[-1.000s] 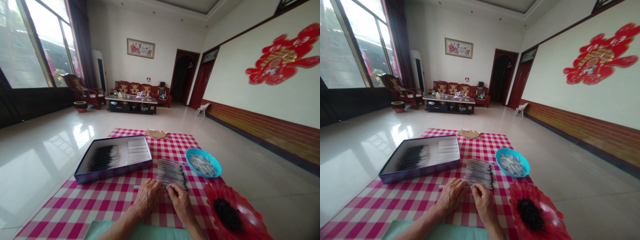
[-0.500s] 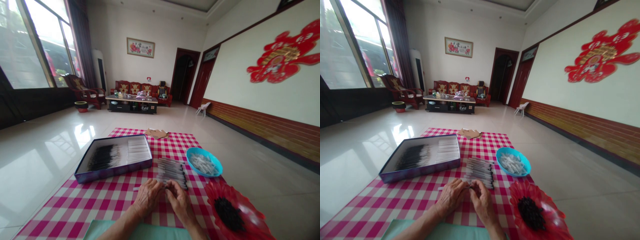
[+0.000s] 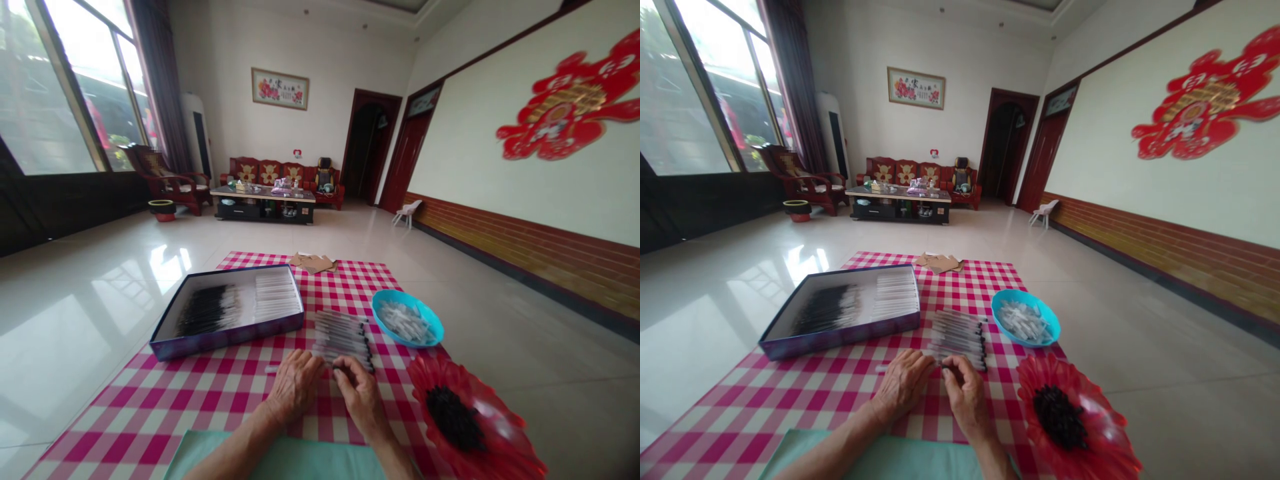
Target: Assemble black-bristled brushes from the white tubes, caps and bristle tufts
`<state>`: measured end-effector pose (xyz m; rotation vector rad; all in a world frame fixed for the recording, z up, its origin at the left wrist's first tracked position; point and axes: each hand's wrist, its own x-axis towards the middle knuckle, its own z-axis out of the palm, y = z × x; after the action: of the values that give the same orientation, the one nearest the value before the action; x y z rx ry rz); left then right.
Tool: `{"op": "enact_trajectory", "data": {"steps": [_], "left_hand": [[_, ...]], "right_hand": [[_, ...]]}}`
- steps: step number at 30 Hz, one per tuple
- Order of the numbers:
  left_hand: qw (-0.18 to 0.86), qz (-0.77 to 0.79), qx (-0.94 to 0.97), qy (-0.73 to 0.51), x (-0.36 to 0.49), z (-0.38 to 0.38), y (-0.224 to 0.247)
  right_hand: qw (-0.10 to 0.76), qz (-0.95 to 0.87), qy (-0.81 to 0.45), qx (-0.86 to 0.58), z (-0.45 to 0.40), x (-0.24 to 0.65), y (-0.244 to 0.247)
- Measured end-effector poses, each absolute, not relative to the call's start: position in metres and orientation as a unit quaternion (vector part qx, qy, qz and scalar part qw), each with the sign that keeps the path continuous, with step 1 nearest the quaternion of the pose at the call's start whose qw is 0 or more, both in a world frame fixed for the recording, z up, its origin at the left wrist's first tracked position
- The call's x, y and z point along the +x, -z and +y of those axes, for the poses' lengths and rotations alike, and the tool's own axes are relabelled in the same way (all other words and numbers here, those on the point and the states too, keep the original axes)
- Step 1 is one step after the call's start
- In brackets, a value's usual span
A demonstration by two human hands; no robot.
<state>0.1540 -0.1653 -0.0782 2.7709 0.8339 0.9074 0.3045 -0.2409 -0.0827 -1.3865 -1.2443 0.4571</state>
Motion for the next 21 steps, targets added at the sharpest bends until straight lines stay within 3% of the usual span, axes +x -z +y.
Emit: {"op": "enact_trajectory", "data": {"steps": [6,11,16,21], "left_hand": [[0.062,0.262,0.913,-0.307,0.152,-0.164,0.073],[0.051,0.248,0.916,-0.311,0.152,-0.161,0.079],[0.047,0.246,0.916,-0.312,0.153,-0.159,0.085],[0.059,0.241,0.914,-0.322,0.155,-0.157,0.087]], "right_hand": [[0.607,-0.486,-0.16,-0.608,-0.245,0.299,0.08],[0.589,-0.498,-0.135,-0.622,-0.255,0.303,0.046],[0.502,-0.528,-0.064,-0.683,-0.28,0.349,0.004],[0.364,-0.526,0.09,-0.763,-0.312,0.423,0.013]]}}
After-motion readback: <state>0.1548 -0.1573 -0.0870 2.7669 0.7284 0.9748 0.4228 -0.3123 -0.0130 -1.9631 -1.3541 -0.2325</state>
